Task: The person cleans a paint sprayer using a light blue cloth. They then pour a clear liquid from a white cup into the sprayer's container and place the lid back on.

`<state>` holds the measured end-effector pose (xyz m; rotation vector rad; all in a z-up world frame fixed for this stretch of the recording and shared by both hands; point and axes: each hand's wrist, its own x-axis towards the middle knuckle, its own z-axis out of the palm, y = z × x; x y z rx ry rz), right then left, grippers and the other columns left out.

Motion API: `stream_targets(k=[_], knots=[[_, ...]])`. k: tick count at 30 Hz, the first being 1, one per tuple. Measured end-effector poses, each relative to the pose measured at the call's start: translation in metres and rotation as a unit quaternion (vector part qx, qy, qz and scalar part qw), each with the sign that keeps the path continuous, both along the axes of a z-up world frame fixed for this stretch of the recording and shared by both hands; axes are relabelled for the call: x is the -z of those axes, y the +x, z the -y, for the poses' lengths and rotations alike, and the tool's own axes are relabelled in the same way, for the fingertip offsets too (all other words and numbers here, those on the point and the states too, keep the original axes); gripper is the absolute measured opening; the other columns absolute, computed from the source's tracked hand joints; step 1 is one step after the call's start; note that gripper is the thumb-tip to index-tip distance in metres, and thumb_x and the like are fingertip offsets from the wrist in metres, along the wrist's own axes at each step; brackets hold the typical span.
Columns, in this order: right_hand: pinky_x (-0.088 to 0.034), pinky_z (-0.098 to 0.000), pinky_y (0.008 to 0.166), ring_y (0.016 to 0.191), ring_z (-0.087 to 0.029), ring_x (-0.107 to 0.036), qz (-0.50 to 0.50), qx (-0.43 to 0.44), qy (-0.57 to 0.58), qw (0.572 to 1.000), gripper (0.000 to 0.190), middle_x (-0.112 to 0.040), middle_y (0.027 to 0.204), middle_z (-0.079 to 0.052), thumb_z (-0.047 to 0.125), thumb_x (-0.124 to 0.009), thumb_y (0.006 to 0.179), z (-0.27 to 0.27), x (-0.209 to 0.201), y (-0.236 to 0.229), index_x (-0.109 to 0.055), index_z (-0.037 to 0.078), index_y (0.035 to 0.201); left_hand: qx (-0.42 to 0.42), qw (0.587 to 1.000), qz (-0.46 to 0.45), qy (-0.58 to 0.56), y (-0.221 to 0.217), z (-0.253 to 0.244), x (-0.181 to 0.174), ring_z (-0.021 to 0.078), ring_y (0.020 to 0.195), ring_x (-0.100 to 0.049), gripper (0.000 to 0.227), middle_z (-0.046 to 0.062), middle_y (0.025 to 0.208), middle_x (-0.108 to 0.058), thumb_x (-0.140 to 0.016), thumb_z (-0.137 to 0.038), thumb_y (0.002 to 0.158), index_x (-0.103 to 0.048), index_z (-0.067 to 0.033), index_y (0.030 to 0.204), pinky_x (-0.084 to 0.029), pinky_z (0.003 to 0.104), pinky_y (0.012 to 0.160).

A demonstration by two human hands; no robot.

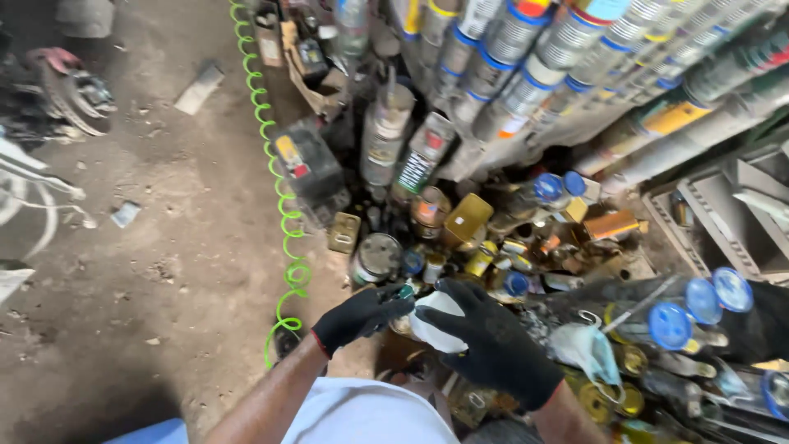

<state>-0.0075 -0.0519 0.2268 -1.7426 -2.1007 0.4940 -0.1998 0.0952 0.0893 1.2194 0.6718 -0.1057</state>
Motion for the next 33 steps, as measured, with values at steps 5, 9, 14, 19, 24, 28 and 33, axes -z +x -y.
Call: stream_targets(k=[5,9,14,19,24,28,33], knots=[[-0.05,-0.0499,0.1,0.128,-0.045,-0.055,0.012,0.022,0.016,1.0,0.087,-0.052,0.143,-0.026,0.025,-0.09,0.064,-0.084,-0.017,-0.08,-0.054,0.014,0.142,0.037,0.999,-0.007,-0.004,-0.065,-0.091,-0.001,0.0052,0.049,-0.034,0.037,-0.008,0.06,-0.042,-0.073,-0.047,0.09,-0.071,-0.0161,0.111,-0.024,0.024,0.044],[-0.051,-0.0504,0.093,0.121,-0.044,-0.057,0.046,0.054,-0.062,0.996,0.091,-0.055,0.138,-0.023,0.028,-0.094,0.06,-0.15,-0.026,-0.124,-0.054,0.015,0.141,-0.004,1.0,0.002,-0.018,-0.113,-0.149,-0.018,0.0046,0.05,-0.034,0.028,-0.008,0.059,-0.04,-0.076,-0.042,0.083,-0.067,-0.0257,0.105,-0.022,0.024,0.044],[-0.054,-0.0465,0.097,0.122,-0.039,-0.063,0.025,-0.029,-0.029,0.999,0.08,-0.062,0.134,-0.015,0.022,-0.087,0.066,-0.243,-0.009,-0.137,-0.058,0.016,0.141,-0.022,0.996,0.082,0.017,-0.146,-0.229,0.012,0.0035,0.056,-0.038,0.027,-0.008,0.064,-0.047,-0.076,-0.039,0.09,-0.066,-0.014,0.093,-0.028,0.024,0.048],[-0.054,-0.0458,0.091,0.116,-0.038,-0.063,0.06,-0.097,-0.081,0.99,0.076,-0.058,0.139,-0.016,0.016,-0.085,0.057,-0.352,-0.03,-0.15,-0.065,0.022,0.13,-0.058,0.998,0.04,-0.001,-0.164,-0.316,-0.012,0.0044,0.05,-0.035,0.022,-0.008,0.061,-0.044,-0.073,-0.039,0.084,-0.067,-0.0217,0.096,-0.027,0.026,0.044],[-0.053,-0.047,0.095,0.124,-0.04,-0.06,0.077,-0.202,-0.057,0.975,0.073,-0.061,0.137,-0.015,0.014,-0.083,0.055,-0.475,-0.027,-0.15,-0.068,0.02,0.126,-0.058,0.996,0.061,0.033,-0.169,-0.422,0.013,0.0057,0.046,-0.037,0.034,-0.005,0.058,-0.045,-0.073,-0.045,0.089,-0.071,-0.0121,0.091,-0.027,0.027,0.041],[-0.052,-0.0482,0.092,0.117,-0.04,-0.061,0.051,-0.122,-0.023,0.991,0.078,-0.063,0.128,-0.017,0.026,-0.088,0.058,-0.562,-0.021,-0.149,-0.063,0.017,0.131,-0.114,0.992,0.048,0.02,-0.17,-0.5,0.005,0.0044,0.049,-0.037,0.025,-0.007,0.061,-0.047,-0.074,-0.039,0.09,-0.069,-0.015,0.096,-0.027,0.026,0.043],[-0.052,-0.0489,0.094,0.116,-0.039,-0.062,0.086,-0.081,-0.012,0.993,0.079,-0.065,0.127,-0.018,0.032,-0.089,0.063,-0.663,-0.049,-0.158,-0.062,0.016,0.135,-0.197,0.95,0.236,0.057,-0.151,-0.593,0.025,-0.0026,0.086,-0.057,0.034,-0.011,0.099,-0.069,-0.077,-0.035,0.092,-0.069,-0.0128,0.117,-0.05,0.02,0.077]])
